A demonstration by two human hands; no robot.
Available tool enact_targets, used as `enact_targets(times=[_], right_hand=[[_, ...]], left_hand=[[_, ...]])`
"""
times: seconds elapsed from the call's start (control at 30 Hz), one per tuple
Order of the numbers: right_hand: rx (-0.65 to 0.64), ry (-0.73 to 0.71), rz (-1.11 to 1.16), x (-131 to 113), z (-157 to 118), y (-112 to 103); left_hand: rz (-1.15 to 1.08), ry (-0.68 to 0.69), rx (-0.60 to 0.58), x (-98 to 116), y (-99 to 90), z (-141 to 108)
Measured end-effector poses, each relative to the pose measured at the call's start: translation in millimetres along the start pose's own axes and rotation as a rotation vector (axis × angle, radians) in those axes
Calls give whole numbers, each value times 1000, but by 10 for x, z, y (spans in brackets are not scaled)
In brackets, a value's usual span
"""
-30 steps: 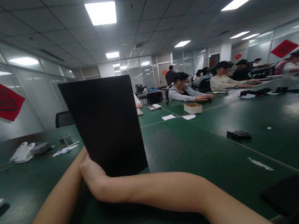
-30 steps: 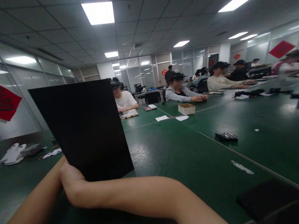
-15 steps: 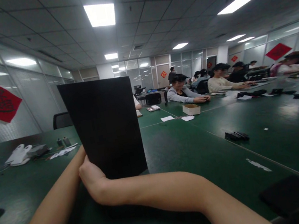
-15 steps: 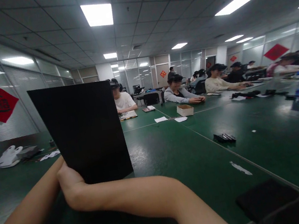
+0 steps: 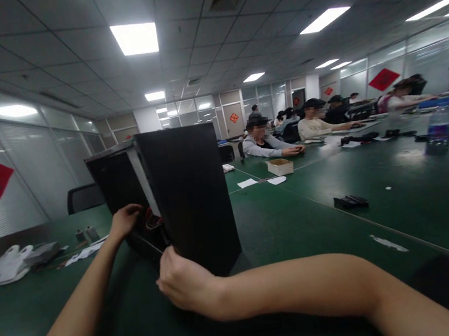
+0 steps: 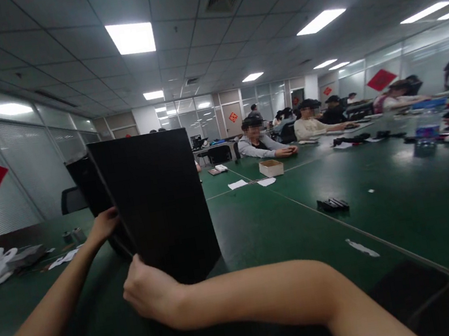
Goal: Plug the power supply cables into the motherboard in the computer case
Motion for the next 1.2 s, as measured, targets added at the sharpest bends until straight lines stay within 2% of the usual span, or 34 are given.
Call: enact_targets(times=[0.03,0.1,0.17,0.3,0.4,0.6,0.73,0.93,1.03,1.2], right_hand=[[9,46,2,48,-98,37],[14,130,0,158,-294,99],[-10,182,3,270,-477,149],[-81,200,48,476,-775,261],[-116,200,125,628,-986,448],[-174,286,183,1006,-1528,1140],[-107,308,186,1265,-1861,1575],[-90,305,189,1485,-2147,2151],[-112,378,177,1508,-2186,2263],[-223,451,189,1497,-2179,2243]], left_hand=[[-42,-36,-18,-134,53,42],[-103,-25,-51,-269,146,98],[-110,23,-99,-269,233,110],[-41,120,-177,-39,349,38],[66,129,-222,124,434,-35],[209,86,-191,400,595,-130],[265,137,-239,720,788,-218],[269,201,-216,1123,962,-328],[261,201,-205,1173,990,-349],[280,172,-251,1154,1008,-355]])
Point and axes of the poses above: each hand's wrist, its own z-axis towards the middle knuckle, its own y-axis out of the palm, x = y × z, the point moved 9 cm from there along z, towards the middle knuckle, and after that the axes turned 10 degrees about -z, right-handed, at the moved point
